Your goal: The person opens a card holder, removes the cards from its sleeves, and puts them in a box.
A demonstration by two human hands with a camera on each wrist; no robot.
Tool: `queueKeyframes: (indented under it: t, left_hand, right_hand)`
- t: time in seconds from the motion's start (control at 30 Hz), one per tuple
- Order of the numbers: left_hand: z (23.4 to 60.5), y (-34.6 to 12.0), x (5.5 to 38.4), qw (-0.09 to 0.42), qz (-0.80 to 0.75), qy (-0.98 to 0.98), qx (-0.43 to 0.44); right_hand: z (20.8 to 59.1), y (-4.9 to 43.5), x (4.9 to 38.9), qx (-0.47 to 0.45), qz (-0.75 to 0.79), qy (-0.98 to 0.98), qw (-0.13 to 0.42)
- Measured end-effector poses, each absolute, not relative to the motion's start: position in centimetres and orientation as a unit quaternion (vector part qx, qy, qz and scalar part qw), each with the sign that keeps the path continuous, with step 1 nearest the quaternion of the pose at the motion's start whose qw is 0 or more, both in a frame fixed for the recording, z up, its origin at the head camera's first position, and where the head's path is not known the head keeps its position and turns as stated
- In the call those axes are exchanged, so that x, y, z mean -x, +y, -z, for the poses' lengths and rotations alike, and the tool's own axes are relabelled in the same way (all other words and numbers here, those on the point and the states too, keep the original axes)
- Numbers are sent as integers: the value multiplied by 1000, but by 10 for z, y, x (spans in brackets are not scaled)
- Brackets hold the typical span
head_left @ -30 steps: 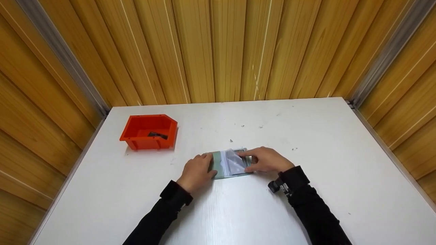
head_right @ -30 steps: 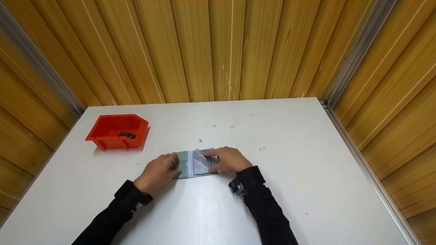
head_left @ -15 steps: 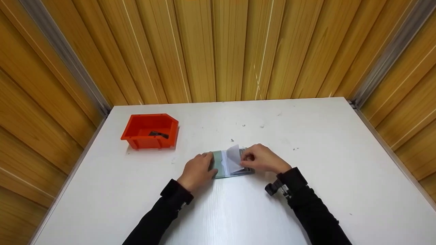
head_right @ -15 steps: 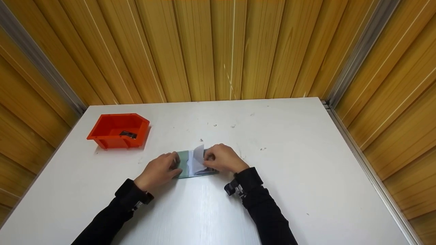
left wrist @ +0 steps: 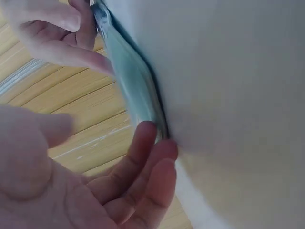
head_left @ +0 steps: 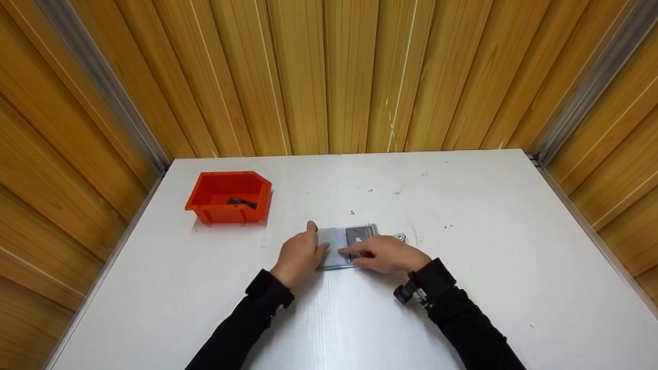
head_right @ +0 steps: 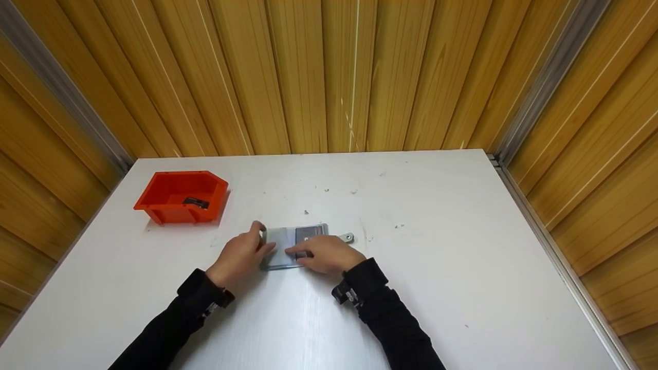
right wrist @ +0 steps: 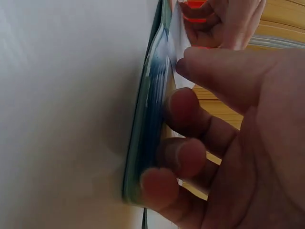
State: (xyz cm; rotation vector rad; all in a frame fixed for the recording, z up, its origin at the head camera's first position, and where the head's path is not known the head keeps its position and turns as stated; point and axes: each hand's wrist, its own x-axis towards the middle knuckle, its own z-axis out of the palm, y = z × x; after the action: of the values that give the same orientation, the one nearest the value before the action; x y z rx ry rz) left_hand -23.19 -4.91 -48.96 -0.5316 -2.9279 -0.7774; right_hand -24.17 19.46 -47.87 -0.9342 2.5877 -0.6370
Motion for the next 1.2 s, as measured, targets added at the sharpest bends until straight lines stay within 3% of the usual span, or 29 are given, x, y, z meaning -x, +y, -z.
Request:
queueKeyframes:
  t: [0.2, 0.73, 1.0, 1.1, 1.2]
  left_hand:
    - [493, -49, 232, 64, 213, -953, 205]
    - [490, -47, 228, 43, 188, -958, 212]
    - [489, -46, 227, 41, 196, -956, 213]
    - [487, -37, 229, 26, 226, -951, 209]
    - [486, -25, 234, -19, 288, -936, 201]
  right_hand:
    - [479, 196, 242, 285, 218, 922, 147]
    - [481, 231, 260, 202, 255, 931, 163]
    - [484, 236, 263, 205, 268, 926, 167]
    - [483, 237, 263, 205, 269, 926, 169]
    - [481, 238, 263, 205, 272, 924, 171]
